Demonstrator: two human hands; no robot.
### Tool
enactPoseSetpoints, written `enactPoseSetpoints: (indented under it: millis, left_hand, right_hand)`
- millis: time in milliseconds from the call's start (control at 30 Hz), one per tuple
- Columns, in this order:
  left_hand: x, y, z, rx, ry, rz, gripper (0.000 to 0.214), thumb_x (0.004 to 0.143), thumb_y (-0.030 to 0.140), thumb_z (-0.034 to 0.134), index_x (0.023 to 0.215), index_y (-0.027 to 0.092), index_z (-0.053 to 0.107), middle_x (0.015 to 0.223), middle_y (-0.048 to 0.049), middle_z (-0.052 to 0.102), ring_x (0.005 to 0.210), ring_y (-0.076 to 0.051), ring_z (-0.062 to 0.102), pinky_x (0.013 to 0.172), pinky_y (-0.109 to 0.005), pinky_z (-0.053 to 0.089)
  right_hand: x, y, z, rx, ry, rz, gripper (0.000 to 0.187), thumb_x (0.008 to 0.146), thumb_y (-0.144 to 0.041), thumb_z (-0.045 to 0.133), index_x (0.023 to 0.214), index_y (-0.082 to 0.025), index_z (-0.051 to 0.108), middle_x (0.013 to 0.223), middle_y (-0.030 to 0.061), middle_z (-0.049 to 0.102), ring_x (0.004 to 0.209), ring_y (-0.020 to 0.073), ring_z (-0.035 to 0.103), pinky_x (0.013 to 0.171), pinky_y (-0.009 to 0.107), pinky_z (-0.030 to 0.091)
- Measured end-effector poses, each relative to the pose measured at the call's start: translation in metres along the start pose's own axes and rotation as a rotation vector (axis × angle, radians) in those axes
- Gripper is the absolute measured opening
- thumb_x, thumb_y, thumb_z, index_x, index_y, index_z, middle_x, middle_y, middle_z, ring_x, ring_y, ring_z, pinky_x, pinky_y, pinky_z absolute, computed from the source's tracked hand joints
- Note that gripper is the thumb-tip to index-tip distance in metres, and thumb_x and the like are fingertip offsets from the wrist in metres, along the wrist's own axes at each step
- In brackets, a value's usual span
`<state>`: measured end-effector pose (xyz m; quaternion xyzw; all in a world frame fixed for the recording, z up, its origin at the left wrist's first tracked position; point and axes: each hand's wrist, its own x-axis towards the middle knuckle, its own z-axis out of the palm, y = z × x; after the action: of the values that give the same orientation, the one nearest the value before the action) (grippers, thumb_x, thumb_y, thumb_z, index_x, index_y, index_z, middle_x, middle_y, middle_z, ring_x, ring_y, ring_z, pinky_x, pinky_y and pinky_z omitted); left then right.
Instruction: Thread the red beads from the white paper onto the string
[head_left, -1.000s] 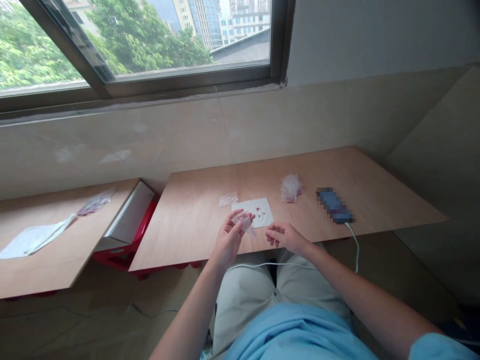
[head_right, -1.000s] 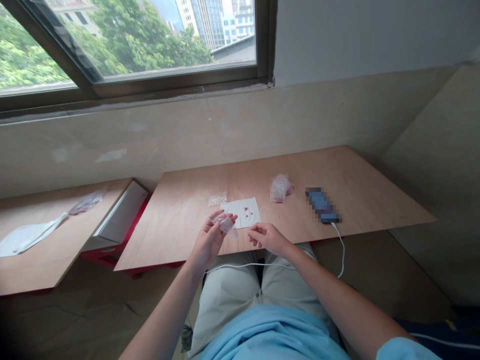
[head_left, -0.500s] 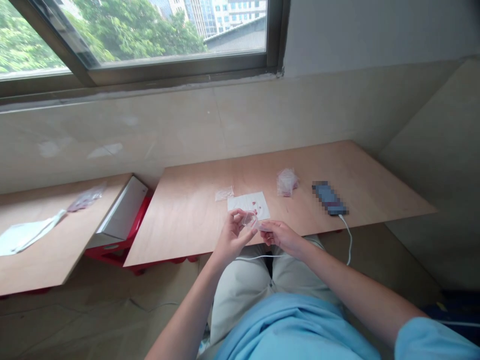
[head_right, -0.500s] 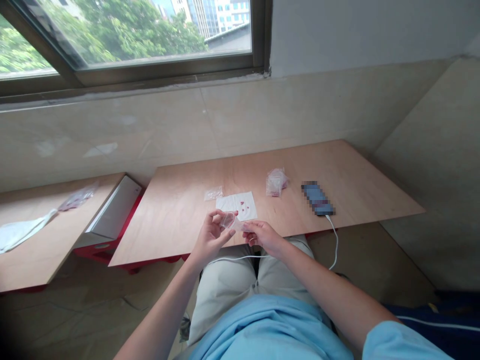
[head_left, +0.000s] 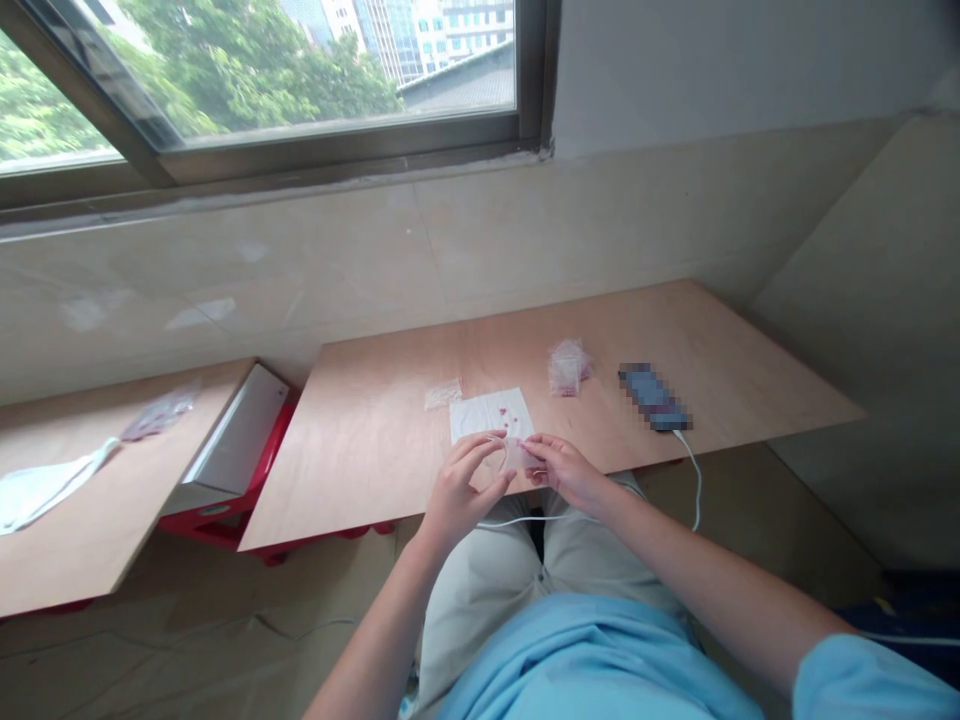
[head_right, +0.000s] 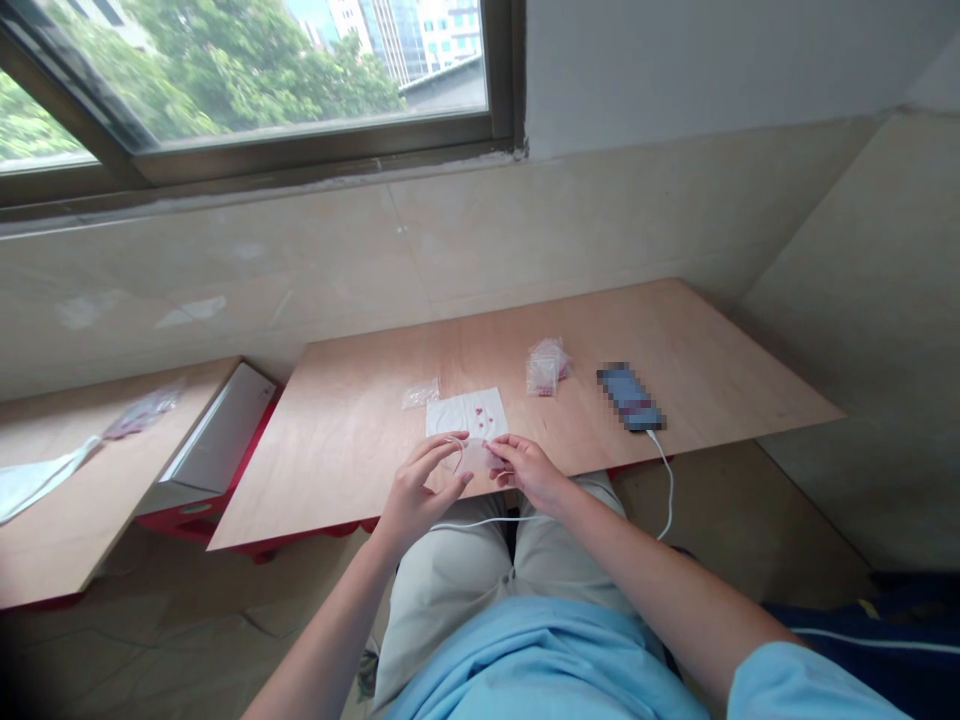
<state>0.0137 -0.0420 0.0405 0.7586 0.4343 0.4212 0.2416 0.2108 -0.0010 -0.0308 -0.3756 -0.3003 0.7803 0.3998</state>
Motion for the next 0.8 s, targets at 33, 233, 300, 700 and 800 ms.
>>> enactPoseSetpoints:
  millis: [33,233,300,700,800]
  left_hand:
    - [0.0,-0.001,0.0,0.003,0.007,0.008,0.03,0.088,0.025,0.069,0.118,0.024,0.066,0.129,-0.0123,0.065,0.124,-0.029,0.059,0.106,-0.049,0.047]
    - [0.001,-0.001,0.001,0.003,0.041,0.025,0.031,0.088,0.025,0.069,0.119,0.024,0.067,0.129,-0.0122,0.066,0.122,-0.029,0.061,0.104,-0.05,0.048]
    - [0.001,-0.001,0.001,0.002,0.046,0.025,0.032,0.088,0.026,0.069,0.119,0.024,0.067,0.129,-0.0119,0.066,0.122,-0.028,0.061,0.105,-0.05,0.048]
    - [0.0,-0.012,0.0,0.152,0.027,0.083,0.022,0.089,0.029,0.069,0.11,0.023,0.072,0.123,-0.0105,0.07,0.119,-0.028,0.063,0.102,-0.049,0.051]
    - [-0.002,-0.015,0.001,0.207,0.036,0.087,0.022,0.088,0.03,0.071,0.108,0.023,0.073,0.115,-0.0092,0.073,0.111,-0.028,0.065,0.098,-0.048,0.053]
  right_hand:
    - [0.0,0.001,0.0,-0.006,-0.002,-0.006,0.033,0.075,-0.043,0.081,0.091,-0.02,0.064,0.082,0.0006,0.067,0.065,0.0125,0.062,0.055,0.023,0.043]
    - [0.001,0.003,0.001,-0.055,0.002,-0.08,0.034,0.074,-0.047,0.08,0.087,-0.02,0.064,0.079,-0.0001,0.066,0.063,0.0124,0.059,0.055,0.024,0.042]
    - [0.001,0.002,0.001,-0.06,0.004,-0.099,0.035,0.074,-0.048,0.08,0.087,-0.02,0.063,0.078,-0.0006,0.065,0.063,0.0122,0.058,0.054,0.024,0.041]
    - [0.001,-0.004,-0.002,-0.022,0.058,-0.143,0.036,0.073,-0.046,0.079,0.088,-0.021,0.059,0.083,0.0,0.066,0.065,0.0131,0.061,0.053,0.024,0.042]
    - [0.003,-0.001,-0.004,-0.011,0.07,-0.137,0.036,0.073,-0.046,0.079,0.089,-0.021,0.059,0.083,-0.0004,0.065,0.065,0.0129,0.061,0.053,0.024,0.042]
